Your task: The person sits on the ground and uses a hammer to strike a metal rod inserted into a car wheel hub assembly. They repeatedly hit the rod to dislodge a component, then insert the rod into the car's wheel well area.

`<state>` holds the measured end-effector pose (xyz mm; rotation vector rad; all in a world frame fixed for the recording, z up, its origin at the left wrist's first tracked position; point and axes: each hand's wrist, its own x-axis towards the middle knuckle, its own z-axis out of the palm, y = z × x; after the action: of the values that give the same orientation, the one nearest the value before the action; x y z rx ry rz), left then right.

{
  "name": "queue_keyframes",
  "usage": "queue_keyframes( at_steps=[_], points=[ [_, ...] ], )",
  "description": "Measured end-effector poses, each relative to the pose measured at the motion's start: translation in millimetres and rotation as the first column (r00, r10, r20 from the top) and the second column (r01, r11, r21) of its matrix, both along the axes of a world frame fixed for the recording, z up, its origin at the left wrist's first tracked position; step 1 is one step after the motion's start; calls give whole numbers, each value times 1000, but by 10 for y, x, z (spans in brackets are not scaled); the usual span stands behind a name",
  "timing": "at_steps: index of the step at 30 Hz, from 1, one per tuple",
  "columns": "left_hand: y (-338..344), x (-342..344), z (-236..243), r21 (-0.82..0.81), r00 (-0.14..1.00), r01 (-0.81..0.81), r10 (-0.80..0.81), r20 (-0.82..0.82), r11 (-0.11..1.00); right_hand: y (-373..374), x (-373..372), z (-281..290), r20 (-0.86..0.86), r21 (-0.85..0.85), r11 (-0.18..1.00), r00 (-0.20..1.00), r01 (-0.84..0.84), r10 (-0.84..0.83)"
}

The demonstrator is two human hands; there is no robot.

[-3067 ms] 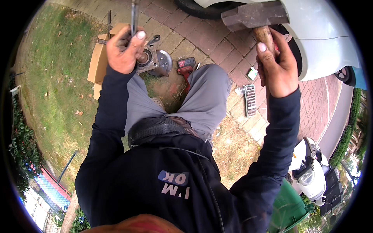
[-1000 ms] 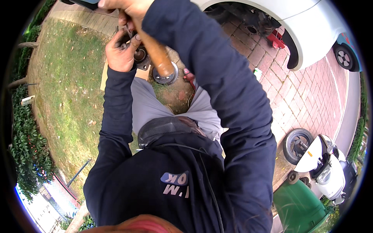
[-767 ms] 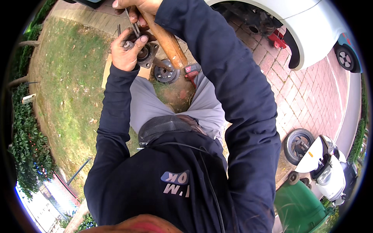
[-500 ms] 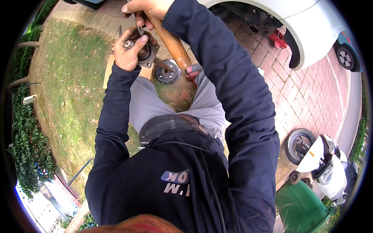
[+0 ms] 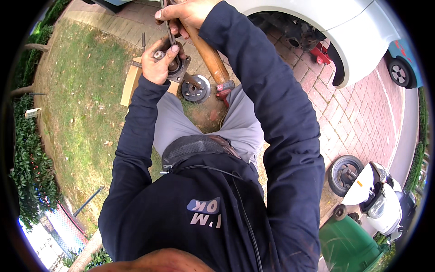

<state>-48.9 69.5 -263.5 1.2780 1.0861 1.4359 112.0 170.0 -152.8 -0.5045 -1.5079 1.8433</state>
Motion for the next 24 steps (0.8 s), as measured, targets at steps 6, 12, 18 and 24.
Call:
queue_keyframes(
  at_steps=[6, 12, 18, 24],
  points=[
    [5, 4, -20, 12, 999, -49, 49, -1, 999, -37, 33, 12, -18, -17, 999, 999, -32, 32],
    [30, 7, -13, 11, 998, -63, 63, -2, 998, -10, 46, 16, 66, 47, 999, 997, 26, -29],
    [55, -54, -64, 42, 997, -76, 75, 30, 996, -129, 403, 670, 75, 267, 894, 917, 359, -391],
    [27, 23, 4, 0, 997, -74, 74, 31, 997, -337, 658, 1638, 385, 782, 623, 767, 25, -513]
  ],
)
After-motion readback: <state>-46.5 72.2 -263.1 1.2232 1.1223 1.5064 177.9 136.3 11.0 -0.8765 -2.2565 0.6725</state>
